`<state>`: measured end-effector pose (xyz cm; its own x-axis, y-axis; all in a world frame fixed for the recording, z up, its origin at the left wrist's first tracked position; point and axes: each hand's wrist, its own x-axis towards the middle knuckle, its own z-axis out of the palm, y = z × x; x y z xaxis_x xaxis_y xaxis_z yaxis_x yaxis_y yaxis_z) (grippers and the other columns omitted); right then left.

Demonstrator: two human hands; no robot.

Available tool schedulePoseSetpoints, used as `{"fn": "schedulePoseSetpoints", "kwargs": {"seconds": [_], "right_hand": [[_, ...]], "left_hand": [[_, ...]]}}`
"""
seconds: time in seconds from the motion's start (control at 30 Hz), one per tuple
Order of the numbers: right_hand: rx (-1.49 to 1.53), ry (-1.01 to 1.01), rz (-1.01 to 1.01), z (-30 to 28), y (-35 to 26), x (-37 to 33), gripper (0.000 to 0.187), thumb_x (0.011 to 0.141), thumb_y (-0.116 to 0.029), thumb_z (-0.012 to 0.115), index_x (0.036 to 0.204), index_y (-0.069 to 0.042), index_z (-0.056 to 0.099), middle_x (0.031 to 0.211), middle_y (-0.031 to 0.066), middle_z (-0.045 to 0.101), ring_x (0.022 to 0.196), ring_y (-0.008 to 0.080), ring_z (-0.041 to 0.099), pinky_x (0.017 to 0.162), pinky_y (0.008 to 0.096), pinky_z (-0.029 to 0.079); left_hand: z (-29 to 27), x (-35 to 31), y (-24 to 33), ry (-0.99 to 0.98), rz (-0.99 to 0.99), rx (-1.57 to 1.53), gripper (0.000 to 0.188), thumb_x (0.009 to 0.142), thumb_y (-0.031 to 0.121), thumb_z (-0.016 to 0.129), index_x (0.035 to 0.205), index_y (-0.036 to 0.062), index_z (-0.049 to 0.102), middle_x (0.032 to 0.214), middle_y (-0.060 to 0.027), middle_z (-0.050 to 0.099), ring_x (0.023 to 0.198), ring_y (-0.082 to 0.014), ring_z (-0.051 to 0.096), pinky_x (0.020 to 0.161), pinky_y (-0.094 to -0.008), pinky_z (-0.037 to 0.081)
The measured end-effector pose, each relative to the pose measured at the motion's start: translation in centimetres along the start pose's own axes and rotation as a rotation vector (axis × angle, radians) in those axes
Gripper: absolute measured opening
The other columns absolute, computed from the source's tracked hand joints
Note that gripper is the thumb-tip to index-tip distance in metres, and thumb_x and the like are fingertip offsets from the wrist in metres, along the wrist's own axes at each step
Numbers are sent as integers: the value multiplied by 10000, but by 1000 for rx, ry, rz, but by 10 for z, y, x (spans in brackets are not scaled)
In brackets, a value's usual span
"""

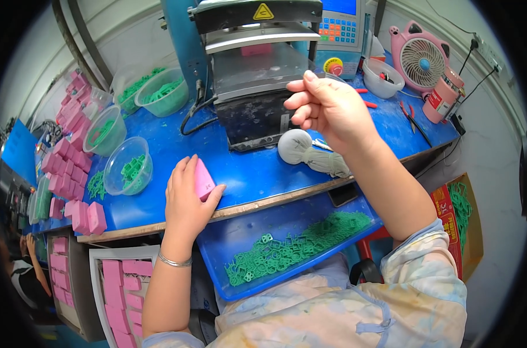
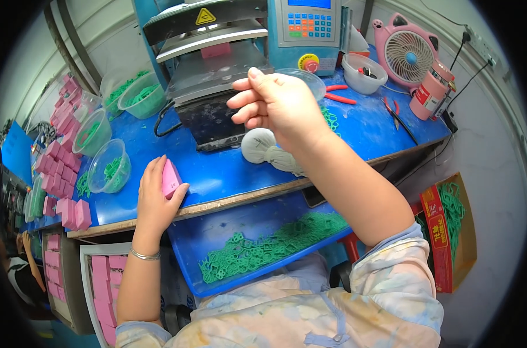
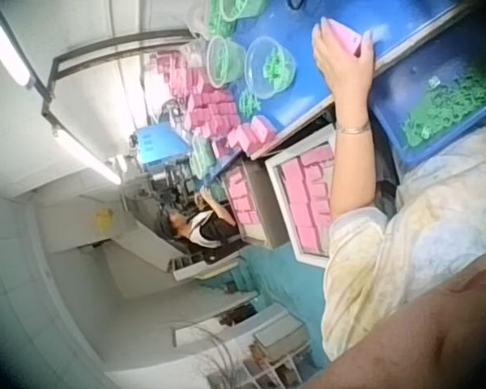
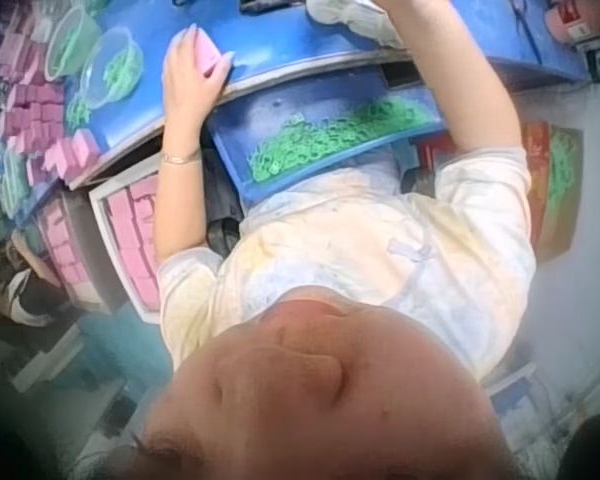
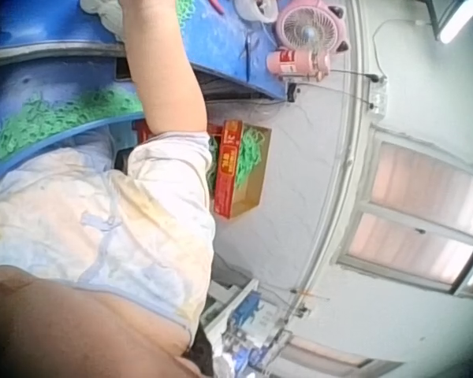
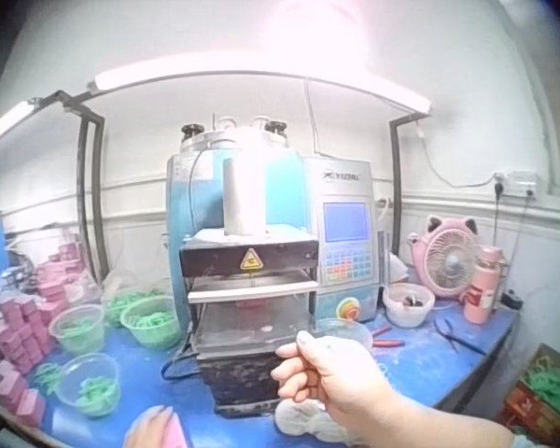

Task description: Assembling small molded plastic parts and attaching decorative green chain links.

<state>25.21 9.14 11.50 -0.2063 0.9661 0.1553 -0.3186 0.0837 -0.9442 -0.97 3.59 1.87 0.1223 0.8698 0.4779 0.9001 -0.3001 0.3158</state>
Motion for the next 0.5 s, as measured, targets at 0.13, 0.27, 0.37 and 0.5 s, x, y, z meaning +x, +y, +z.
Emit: {"fn": "schedulePoseSetpoints", "kwargs": {"seconds": [0.13,0.27,0.37,0.5], "right_hand": [[27,17,-1,-3,18,-1,343,933,-310,463,962,23,539,764,101,639,578,129,614,514,223,474],[59,19,-29,-3,24,-1,334,929,-308,474,952,18,545,741,98,634,564,133,615,498,213,464],[111,61,-38,5,17,-3,322,921,-293,487,895,19,566,682,85,617,500,122,578,458,209,436],[146,112,92,-3,17,14,368,922,-301,473,731,-10,592,463,24,471,343,91,370,371,223,303]], "left_hand": [[2,2,2,-1,-10,16,649,731,261,678,1258,-15,419,1263,-207,430,1169,-352,418,992,-403,329],[2,3,3,13,2,10,624,737,237,668,1247,-27,425,1257,-207,434,1155,-354,426,989,-400,329],[-5,1,2,22,15,-2,658,715,287,689,1232,-31,436,1257,-224,425,1153,-367,422,974,-423,332],[7,0,-2,13,38,9,677,703,277,698,1240,-29,421,1259,-221,423,1167,-366,403,984,-423,319]]}}
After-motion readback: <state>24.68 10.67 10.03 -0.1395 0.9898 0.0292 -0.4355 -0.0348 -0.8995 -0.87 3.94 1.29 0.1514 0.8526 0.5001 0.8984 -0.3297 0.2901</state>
